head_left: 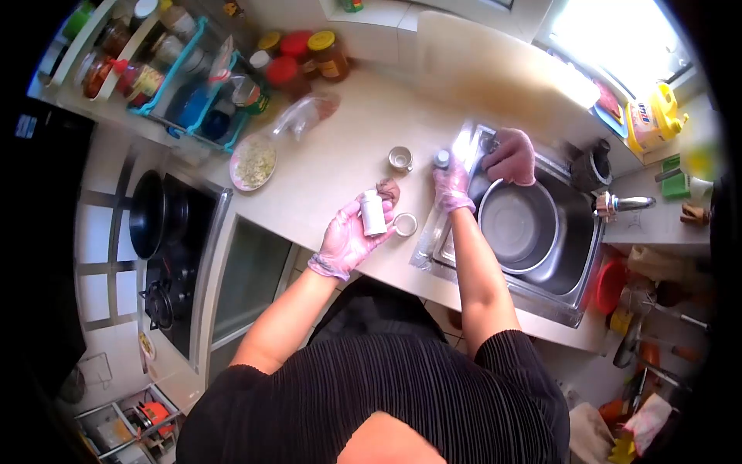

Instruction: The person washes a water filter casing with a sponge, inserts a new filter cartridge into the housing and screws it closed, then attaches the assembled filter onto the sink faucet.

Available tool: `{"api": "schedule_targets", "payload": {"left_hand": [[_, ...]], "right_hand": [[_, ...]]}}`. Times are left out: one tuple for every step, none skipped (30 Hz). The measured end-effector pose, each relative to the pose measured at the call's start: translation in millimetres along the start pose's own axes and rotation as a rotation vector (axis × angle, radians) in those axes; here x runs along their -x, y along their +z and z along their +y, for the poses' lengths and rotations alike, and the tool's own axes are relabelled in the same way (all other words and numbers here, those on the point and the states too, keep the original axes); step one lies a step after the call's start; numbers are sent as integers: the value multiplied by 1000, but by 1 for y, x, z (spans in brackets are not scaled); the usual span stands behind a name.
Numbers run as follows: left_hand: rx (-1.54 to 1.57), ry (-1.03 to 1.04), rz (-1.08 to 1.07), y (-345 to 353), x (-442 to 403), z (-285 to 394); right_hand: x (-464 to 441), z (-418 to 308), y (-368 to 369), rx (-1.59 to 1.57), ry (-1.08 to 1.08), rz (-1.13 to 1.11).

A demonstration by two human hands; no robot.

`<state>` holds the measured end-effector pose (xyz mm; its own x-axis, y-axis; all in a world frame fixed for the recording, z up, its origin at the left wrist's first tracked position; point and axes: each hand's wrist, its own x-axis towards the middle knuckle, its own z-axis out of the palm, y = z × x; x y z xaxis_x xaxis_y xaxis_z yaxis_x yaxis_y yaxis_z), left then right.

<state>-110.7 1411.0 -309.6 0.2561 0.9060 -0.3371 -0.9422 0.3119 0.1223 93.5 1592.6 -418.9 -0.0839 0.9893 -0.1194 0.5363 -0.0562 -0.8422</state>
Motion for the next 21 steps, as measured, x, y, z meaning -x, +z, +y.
{"api": "schedule_targets", "payload": {"left_hand": [[-10, -17, -22, 1, -9, 3], [-19, -40, -46, 1, -15, 6], [-17, -54, -38, 0, -25, 8], [10, -90, -39, -3, -36, 11], [45, -135, -44, -4, -44, 9], [52, -170, -34, -1, -51, 7], [23, -185, 7, 5, -57, 4], [-5, -194, 40, 13, -63, 2], [5, -217, 49, 16, -68, -1], [19, -231, 57, 7, -74, -5], [29, -259, 22, 3, -79, -8], [36, -283, -12, 1, -82, -8], [67, -294, -16, 3, -85, -11], [66, -302, -9, 2, -86, -12], [92, -304, -31, 2, -88, -12], [116, -304, -60, 8, -89, -10], [115, -311, -64, 11, -90, -8], [40, -294, -28, 15, -90, -6], [-35, -274, 5, 19, -91, -3], [-34, -275, -1, 12, -90, 0], [-64, -268, 14, 1, -89, 4]], "right_hand": [[-4, -1, -2, 35, 1, -63], [0, -2, -5, 34, 12, -60], [7, 0, -9, -451, 118, -132], [18, 3, -11, -941, 225, -191], [37, -8, -28, -937, 246, -169], [59, -29, -50, -1203, 262, -362], [75, -39, -60, -1470, 267, -552], [82, -38, -63, -1449, 257, -574], [90, -37, -66, -1438, 274, -567], [96, -36, -66, -1430, 290, -569], [100, -43, -68, -1416, 348, -547], [99, -45, -66, -1418, 357, -542], [100, -44, -64, -1478, 387, -517], [101, -45, -62, -1539, 414, -488], [98, -39, -59, -1523, 407, -488], [99, -46, -61, -1525, 402, -480], [98, -53, -62, -1522, 420, -434], [97, -58, -63, -1517, 436, -392], [91, -54, -58, -1515, 431, -392], [83, -42, -47, -1358, 443, -329], [77, -30, -44, -1196, 449, -256]]}}
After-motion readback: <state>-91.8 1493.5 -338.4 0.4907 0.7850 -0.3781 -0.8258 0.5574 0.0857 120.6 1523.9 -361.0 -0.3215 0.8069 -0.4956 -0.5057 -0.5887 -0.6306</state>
